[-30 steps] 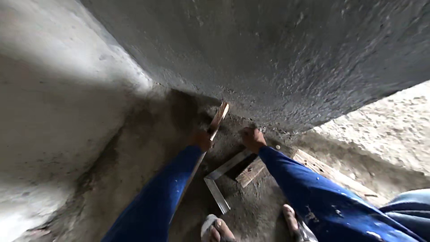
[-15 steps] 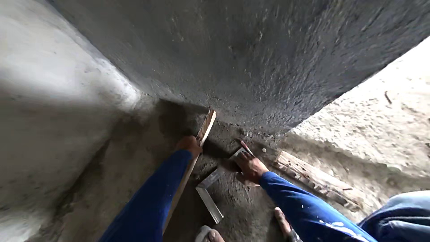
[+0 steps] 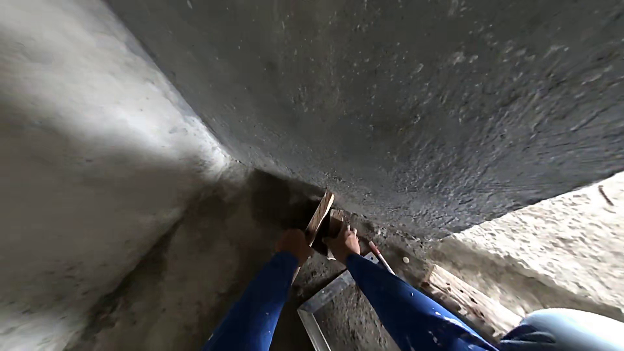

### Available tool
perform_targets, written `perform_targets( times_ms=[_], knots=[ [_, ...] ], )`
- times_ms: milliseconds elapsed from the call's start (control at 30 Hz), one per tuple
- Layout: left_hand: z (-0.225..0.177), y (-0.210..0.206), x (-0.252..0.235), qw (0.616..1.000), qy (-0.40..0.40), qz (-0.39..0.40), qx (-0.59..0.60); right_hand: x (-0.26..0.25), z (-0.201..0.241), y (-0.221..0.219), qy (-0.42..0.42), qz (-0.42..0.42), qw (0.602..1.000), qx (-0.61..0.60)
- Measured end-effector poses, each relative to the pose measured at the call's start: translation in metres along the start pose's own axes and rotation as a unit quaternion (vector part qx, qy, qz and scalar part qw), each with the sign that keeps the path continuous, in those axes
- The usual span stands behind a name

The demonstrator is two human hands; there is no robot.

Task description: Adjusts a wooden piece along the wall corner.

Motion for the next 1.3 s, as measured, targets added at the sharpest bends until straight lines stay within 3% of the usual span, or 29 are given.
perform_targets(
  times_ms=[233, 367, 600, 767, 1033, 1100, 1200, 1300],
  knots=[
    [0.0, -0.001, 0.002, 1.0, 0.02, 0.004, -0.005, -0.009, 0.009, -0.01, 0.023, -0.03, 0.989, -0.141],
    [-0.003, 0.003, 0.006, 1.0, 0.021, 0.001, -0.013, -0.017, 0.002, -0.015, -0.044, -0.009, 0.988, -0.149],
    [-0.005, 0.004, 0.008, 0.999, 0.026, 0.023, -0.018, -0.022, 0.003, -0.014, -0.075, -0.007, 0.985, -0.153],
    [-0.005, 0.0, 0.004, 0.999, 0.022, 0.026, -0.012, -0.006, 0.008, -0.013, -0.15, -0.056, 0.974, -0.159],
    [-0.002, -0.005, 0.001, 1.0, 0.02, 0.005, -0.011, 0.007, -0.017, -0.013, -0.174, -0.145, 0.95, -0.217],
    [-0.003, -0.003, 0.002, 0.999, 0.022, 0.011, -0.02, 0.013, -0.017, -0.004, -0.134, -0.168, 0.964, -0.156],
    [-0.002, -0.001, 0.003, 1.0, 0.01, 0.006, -0.005, 0.012, -0.008, 0.007, 0.053, -0.203, 0.977, 0.037],
    [-0.001, -0.003, 0.002, 1.0, 0.007, -0.001, 0.0, 0.006, -0.002, 0.006, 0.187, -0.124, 0.954, 0.197]
  ],
)
Point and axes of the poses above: each hand's wrist, its own x-axis away from the middle knuckle, its own y-axis out of the back of the hand, z = x × y, the point moved 7 cm from there along -x, towards the middle knuckle, and after that the axes turned 5 degrees about -x, right-handed, at the moved point
